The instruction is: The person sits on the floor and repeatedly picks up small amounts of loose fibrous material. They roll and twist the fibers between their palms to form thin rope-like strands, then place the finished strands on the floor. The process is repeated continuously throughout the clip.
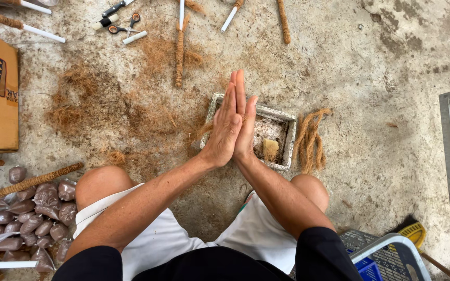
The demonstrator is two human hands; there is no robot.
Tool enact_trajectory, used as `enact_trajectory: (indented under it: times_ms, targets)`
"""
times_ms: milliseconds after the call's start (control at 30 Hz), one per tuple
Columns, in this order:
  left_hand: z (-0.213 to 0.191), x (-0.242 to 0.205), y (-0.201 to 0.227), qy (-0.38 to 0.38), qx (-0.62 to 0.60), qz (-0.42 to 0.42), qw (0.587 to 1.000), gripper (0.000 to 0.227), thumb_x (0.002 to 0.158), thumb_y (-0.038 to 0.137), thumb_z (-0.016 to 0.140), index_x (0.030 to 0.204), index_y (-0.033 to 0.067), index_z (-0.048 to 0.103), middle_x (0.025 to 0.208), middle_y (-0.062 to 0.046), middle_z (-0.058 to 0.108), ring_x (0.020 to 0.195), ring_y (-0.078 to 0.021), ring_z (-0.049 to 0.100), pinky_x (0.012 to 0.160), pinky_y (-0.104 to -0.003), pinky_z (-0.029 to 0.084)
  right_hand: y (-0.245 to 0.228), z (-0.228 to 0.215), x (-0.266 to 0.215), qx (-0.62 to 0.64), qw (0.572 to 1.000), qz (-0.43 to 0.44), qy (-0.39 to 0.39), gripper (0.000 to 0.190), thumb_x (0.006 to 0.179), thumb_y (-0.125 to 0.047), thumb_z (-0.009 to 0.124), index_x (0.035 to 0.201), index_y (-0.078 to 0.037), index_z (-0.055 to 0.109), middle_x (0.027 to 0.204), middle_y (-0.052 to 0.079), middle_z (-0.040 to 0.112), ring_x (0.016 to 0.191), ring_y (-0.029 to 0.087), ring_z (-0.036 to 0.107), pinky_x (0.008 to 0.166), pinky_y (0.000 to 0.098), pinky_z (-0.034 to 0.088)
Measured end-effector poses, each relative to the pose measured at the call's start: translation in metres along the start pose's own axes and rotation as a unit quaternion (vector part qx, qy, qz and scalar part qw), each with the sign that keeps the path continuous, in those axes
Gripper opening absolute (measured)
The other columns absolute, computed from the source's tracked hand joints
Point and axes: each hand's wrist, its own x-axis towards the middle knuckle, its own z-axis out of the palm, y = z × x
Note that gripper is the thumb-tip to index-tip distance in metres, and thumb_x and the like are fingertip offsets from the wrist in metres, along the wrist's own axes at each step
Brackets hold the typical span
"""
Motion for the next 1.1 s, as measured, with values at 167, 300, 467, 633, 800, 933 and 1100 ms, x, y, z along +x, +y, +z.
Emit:
enact_trajectory:
  times_ms: [167,300,467,633,800,933,1100]
  targets:
    - [0.002,-0.004,0.016,-0.067,-0.005,-0.017,0.998,0.081,0.108,0.066,0.008,0.169,0.0141,-0.004,0.180,-0.009,-0.009,0.167,-0.0290,-0.007,0.135,-0.051,-0.003,0.017,-0.014,0.026,-0.008,0.996,-0.063,0.055,0.083,0.107,-0.072,0.018,0.171,-0.020,0.013,0.181,0.011,0.009,0.170,0.031,0.008,0.137,0.0590,0.003]
    - [-0.004,-0.017,0.034,-0.088,-0.039,0.028,0.995,0.071,0.114,0.051,0.023,0.171,0.0113,0.007,0.181,-0.014,0.006,0.170,-0.0308,0.006,0.139,-0.048,0.008,0.024,-0.035,0.041,0.018,0.992,-0.040,0.118,0.087,0.102,-0.073,0.022,0.170,-0.020,0.011,0.179,0.013,0.010,0.165,0.030,0.010,0.131,0.0605,0.000]
    - [-0.006,-0.019,0.040,-0.049,-0.095,0.032,0.994,0.054,0.113,0.018,0.047,0.162,0.0040,0.031,0.157,-0.020,0.044,0.142,-0.0313,0.045,0.118,-0.042,0.038,0.027,-0.044,0.056,0.018,0.970,-0.110,0.216,0.084,0.107,-0.068,0.028,0.164,-0.007,0.029,0.173,0.022,0.030,0.162,0.035,0.027,0.135,0.0567,0.011]
    - [-0.024,-0.011,0.038,0.021,-0.141,-0.187,0.972,0.032,0.109,0.009,0.059,0.139,0.0057,0.071,0.100,-0.010,0.073,0.077,-0.0139,0.058,0.067,-0.026,0.049,0.021,-0.023,0.048,-0.043,0.978,-0.052,0.199,0.080,0.109,-0.063,0.028,0.157,0.000,0.040,0.163,0.026,0.042,0.156,0.038,0.038,0.132,0.0531,0.025]
    - [-0.059,0.009,0.034,0.130,-0.164,-0.147,0.967,0.022,0.104,0.010,0.063,0.124,0.0091,0.073,0.151,-0.008,0.056,0.133,-0.0193,0.061,0.103,-0.035,0.061,0.013,-0.001,0.026,-0.096,0.991,0.057,0.072,0.053,0.112,-0.046,0.040,0.147,-0.011,0.058,0.155,0.023,0.055,0.144,0.035,0.053,0.111,0.0588,0.052]
    - [-0.077,0.019,0.022,0.159,-0.238,-0.094,0.954,0.016,0.106,0.003,0.066,0.120,0.0062,0.073,0.154,-0.011,0.058,0.143,-0.0229,0.055,0.119,-0.039,0.052,0.016,0.008,0.016,-0.125,0.986,0.106,-0.018,0.048,0.109,-0.028,0.055,0.155,-0.016,0.054,0.143,0.019,0.067,0.113,0.034,0.068,0.095,0.0459,0.065]
    - [-0.096,0.016,0.018,0.152,-0.392,-0.110,0.900,0.022,0.109,-0.002,0.068,0.131,0.0013,0.072,0.136,-0.017,0.069,0.126,-0.0227,0.065,0.110,-0.035,0.054,0.021,0.006,0.013,-0.191,0.966,-0.153,-0.078,0.039,0.113,-0.022,0.064,0.150,-0.016,0.053,0.142,0.012,0.064,0.125,0.021,0.065,0.112,0.0339,0.058]
